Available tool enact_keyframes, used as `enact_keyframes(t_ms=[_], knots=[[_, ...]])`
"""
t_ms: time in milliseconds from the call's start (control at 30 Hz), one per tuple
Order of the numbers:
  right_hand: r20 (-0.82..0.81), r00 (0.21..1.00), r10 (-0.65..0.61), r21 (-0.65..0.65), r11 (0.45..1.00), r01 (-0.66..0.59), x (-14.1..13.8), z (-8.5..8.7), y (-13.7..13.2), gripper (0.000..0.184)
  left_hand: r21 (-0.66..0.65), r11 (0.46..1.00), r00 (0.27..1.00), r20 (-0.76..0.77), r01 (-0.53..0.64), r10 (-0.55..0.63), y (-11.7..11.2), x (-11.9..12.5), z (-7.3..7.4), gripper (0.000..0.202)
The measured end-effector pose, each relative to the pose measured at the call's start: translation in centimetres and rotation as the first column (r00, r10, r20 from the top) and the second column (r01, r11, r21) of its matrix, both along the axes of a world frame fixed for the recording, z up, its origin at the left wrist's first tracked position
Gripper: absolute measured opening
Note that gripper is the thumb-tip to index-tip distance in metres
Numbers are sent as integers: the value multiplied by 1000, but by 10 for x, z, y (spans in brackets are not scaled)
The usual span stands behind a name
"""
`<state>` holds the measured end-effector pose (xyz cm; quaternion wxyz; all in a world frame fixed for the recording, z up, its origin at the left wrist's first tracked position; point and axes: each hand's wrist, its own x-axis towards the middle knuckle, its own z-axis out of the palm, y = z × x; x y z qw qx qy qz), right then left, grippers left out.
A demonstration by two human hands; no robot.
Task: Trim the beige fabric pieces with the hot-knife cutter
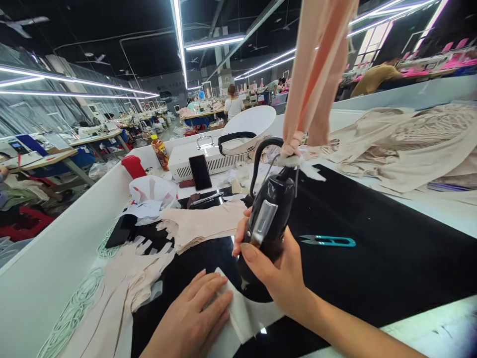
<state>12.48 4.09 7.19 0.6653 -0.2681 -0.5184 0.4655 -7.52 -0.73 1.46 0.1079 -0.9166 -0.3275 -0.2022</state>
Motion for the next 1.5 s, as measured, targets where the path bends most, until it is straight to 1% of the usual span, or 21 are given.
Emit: enact_keyframes(t_ms=[133, 267, 367, 533, 733, 867, 1000, 1133, 1233, 1367, 1500], knots=[[-12, 1000, 4, 3, 1000, -4, 1, 0, 0, 23, -70, 997, 998, 57, 40, -36, 0, 10, 4, 27], [-26, 998, 59, -16, 998, -60, 0, 0, -3, 24, -131, 990, 996, 80, 60, -50, -1, 16, 1, 26], [-21, 998, 61, -23, 998, -62, 0, 0, -5, 23, -156, 985, 995, 76, 76, -65, -2, 15, -1, 24], [-6, 998, 64, -46, 997, -64, -2, 0, -6, 24, -144, 987, 997, 46, 65, -59, -3, 10, -2, 24], [-15, 997, 79, -81, 993, -80, -4, -3, -8, 27, -92, 994, 998, 2, 58, -58, -4, 13, -4, 26], [15, 998, 59, -60, 996, -58, -5, -7, -10, 25, -68, 995, 998, -5, 67, -67, -6, 14, -6, 25], [38, 999, 36, -47, 998, -34, -5, -6, -10, 21, -96, 993, 997, -34, 72, -76, -7, 12, -5, 26], [12, 999, 45, -40, 998, -44, 3, -2, -11, 22, -131, 989, 997, -4, 75, -76, -8, 10, -3, 27], [-16, 1000, 27, 3, 1000, -26, 13, 1, -12, 21, -130, 990, 998, 41, 62, -57, -9, 13, 0, 24], [-35, 999, 35, 60, 998, -33, 26, 0, -17, 20, -168, 984, 994, 95, 65, -50, -11, 26, 4, 23], [-23, 998, 66, 64, 996, -65, 35, -3, -23, 20, -217, 975, 994, 102, 48, -26, -15, 43, 0, 24]])
